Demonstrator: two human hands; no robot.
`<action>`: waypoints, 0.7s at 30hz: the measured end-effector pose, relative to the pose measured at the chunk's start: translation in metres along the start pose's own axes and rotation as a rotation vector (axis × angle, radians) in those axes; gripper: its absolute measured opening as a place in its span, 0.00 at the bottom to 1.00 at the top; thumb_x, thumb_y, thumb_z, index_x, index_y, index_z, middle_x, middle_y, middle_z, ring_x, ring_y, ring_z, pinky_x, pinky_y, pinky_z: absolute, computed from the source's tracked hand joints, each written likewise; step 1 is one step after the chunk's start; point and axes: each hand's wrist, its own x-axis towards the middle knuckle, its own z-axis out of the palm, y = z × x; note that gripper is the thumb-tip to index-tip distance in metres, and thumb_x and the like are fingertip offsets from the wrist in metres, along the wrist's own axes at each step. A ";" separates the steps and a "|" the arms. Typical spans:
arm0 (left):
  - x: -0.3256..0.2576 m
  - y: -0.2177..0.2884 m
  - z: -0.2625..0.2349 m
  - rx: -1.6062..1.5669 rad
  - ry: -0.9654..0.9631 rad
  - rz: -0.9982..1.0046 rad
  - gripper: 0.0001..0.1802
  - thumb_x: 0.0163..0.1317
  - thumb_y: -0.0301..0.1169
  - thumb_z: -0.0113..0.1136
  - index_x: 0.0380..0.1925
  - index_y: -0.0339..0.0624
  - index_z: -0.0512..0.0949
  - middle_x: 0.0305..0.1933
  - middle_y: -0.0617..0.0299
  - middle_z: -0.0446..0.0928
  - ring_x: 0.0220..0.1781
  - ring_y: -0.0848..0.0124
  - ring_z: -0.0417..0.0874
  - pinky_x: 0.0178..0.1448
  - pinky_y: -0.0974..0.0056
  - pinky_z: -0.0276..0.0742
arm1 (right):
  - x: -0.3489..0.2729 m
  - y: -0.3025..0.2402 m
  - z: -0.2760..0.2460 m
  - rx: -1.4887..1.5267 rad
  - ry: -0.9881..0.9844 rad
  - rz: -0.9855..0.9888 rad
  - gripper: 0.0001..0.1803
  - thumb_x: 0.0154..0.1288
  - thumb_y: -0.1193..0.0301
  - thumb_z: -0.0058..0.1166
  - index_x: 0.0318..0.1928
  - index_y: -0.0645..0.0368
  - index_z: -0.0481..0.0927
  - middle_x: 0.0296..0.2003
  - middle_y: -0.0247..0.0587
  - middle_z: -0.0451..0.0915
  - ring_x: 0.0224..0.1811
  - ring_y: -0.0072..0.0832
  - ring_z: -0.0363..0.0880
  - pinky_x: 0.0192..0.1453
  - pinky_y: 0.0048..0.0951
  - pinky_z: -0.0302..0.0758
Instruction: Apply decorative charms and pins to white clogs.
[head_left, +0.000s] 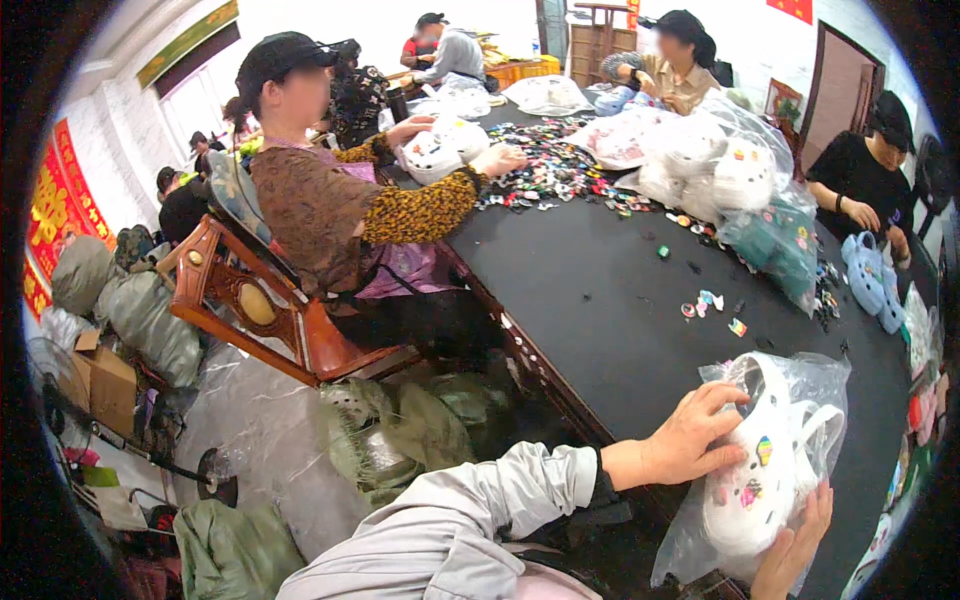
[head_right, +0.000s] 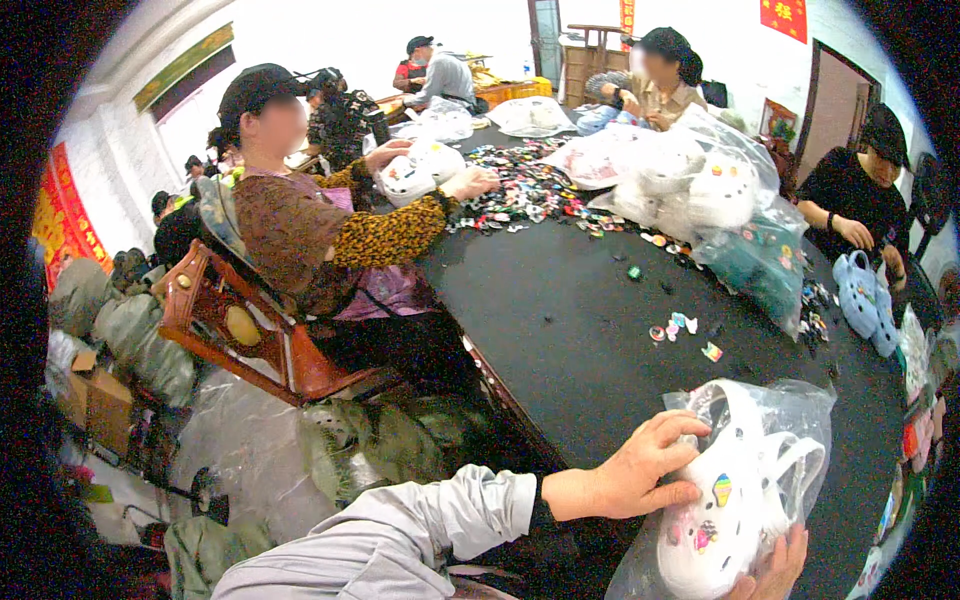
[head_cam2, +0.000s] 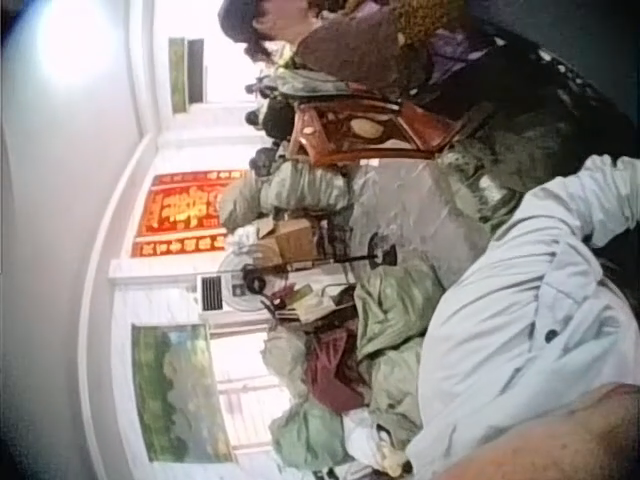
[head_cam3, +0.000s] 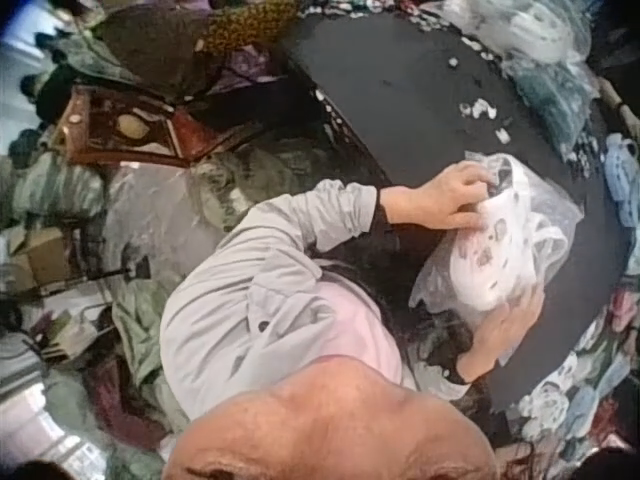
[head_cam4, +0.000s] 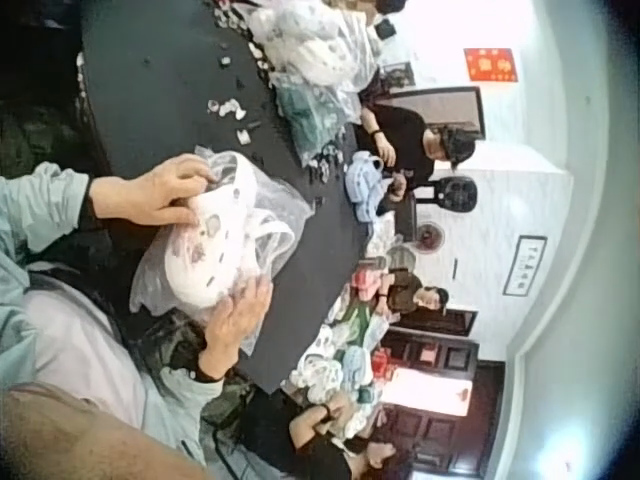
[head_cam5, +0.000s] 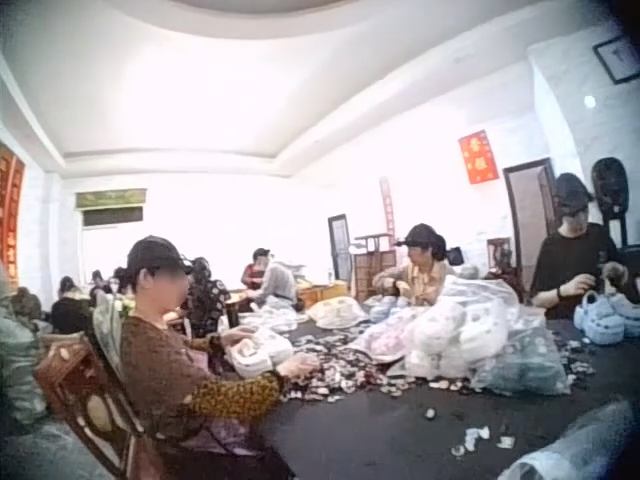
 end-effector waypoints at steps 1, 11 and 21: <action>0.008 0.004 -0.003 -0.049 -0.029 0.001 0.19 0.57 0.42 0.62 0.37 0.37 0.72 0.54 0.48 0.70 0.58 0.48 0.70 0.62 0.48 0.63 | -0.005 0.000 -0.001 -0.008 -0.001 0.012 0.25 0.75 0.60 0.37 0.59 0.68 0.71 0.62 0.63 0.67 0.66 0.57 0.62 0.69 0.51 0.57; 0.057 0.050 -0.026 -0.033 -0.244 0.202 0.15 0.58 0.40 0.61 0.35 0.42 0.72 0.34 0.57 0.69 0.45 0.57 0.73 0.57 0.47 0.61 | -0.063 0.010 0.015 0.085 -0.098 0.262 0.33 0.72 0.56 0.41 0.68 0.68 0.59 0.67 0.60 0.59 0.70 0.52 0.56 0.73 0.48 0.51; -0.003 0.036 -0.040 -0.117 -0.275 -0.034 0.15 0.54 0.37 0.66 0.33 0.41 0.74 0.34 0.57 0.73 0.40 0.56 0.75 0.50 0.53 0.67 | -0.069 -0.009 0.010 0.126 0.065 0.413 0.14 0.67 0.74 0.44 0.50 0.66 0.71 0.57 0.57 0.69 0.60 0.50 0.67 0.65 0.45 0.60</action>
